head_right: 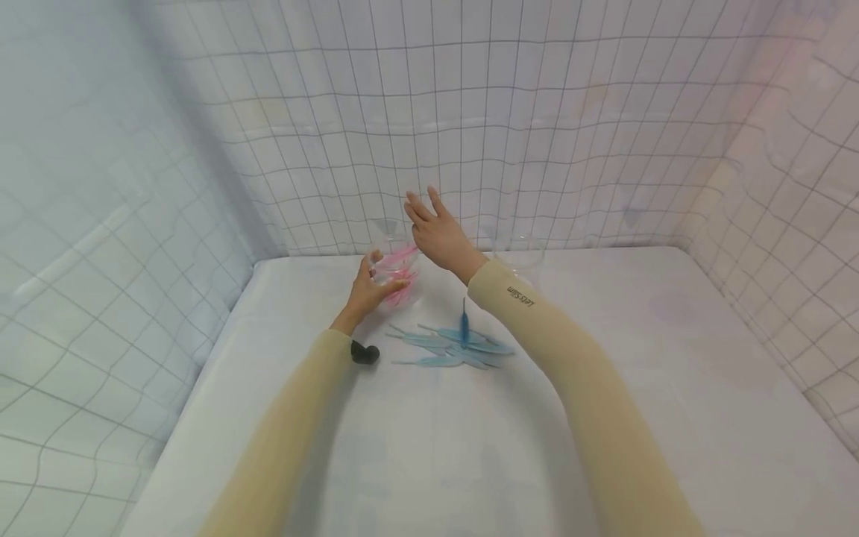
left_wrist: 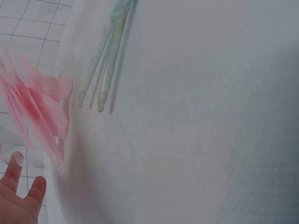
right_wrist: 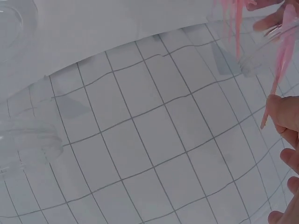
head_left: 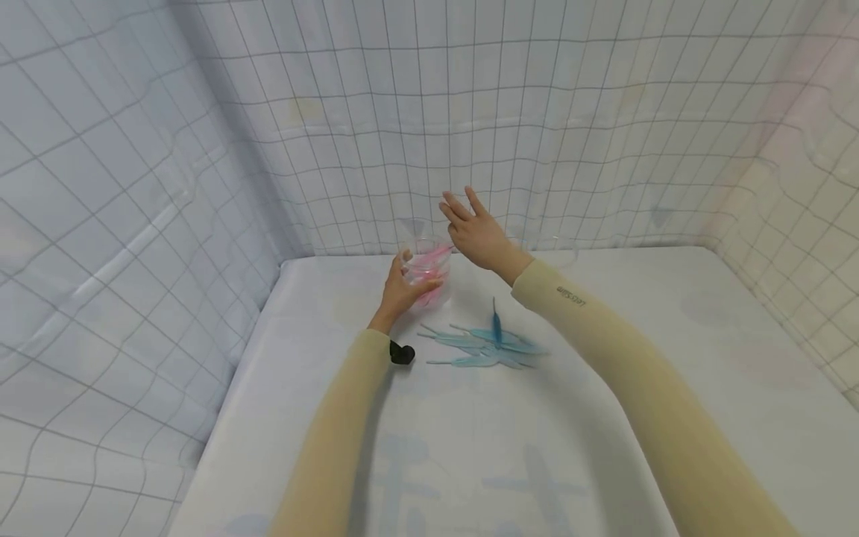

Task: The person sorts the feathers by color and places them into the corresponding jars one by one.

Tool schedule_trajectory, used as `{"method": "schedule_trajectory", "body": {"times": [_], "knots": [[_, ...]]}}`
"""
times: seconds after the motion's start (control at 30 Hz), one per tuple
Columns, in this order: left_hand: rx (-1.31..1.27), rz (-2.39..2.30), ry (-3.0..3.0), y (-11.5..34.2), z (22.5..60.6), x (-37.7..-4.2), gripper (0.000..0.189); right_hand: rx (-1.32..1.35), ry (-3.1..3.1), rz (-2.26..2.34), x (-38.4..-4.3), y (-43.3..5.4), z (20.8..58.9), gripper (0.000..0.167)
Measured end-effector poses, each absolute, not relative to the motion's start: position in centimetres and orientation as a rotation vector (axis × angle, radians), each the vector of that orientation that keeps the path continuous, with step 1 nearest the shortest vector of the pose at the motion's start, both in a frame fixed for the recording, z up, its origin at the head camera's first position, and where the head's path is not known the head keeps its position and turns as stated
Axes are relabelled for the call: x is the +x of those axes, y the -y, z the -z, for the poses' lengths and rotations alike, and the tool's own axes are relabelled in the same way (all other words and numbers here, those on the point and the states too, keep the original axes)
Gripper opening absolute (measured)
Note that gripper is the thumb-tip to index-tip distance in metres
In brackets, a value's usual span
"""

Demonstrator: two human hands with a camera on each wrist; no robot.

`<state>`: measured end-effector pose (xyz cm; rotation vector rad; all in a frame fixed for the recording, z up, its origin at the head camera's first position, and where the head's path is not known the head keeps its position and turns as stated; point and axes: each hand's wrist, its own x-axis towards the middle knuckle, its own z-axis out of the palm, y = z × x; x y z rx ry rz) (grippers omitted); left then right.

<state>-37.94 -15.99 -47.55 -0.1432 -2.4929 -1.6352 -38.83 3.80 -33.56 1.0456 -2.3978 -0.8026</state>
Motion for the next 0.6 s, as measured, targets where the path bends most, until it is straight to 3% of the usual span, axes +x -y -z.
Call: {"method": "schedule_trajectory", "body": {"times": [0.37, 0.6], "knots": [[-0.155, 1.668, 2.478, 15.9, 47.5, -37.7, 0.099, 0.972, 2.749, -0.225, -39.8, -5.6, 36.0, 0.022], [-0.138, 1.633, 2.499, 16.0, 47.4, -37.6, 0.098, 0.943, 2.793, -0.473, -39.3, -7.4, 37.2, 0.024]]}}
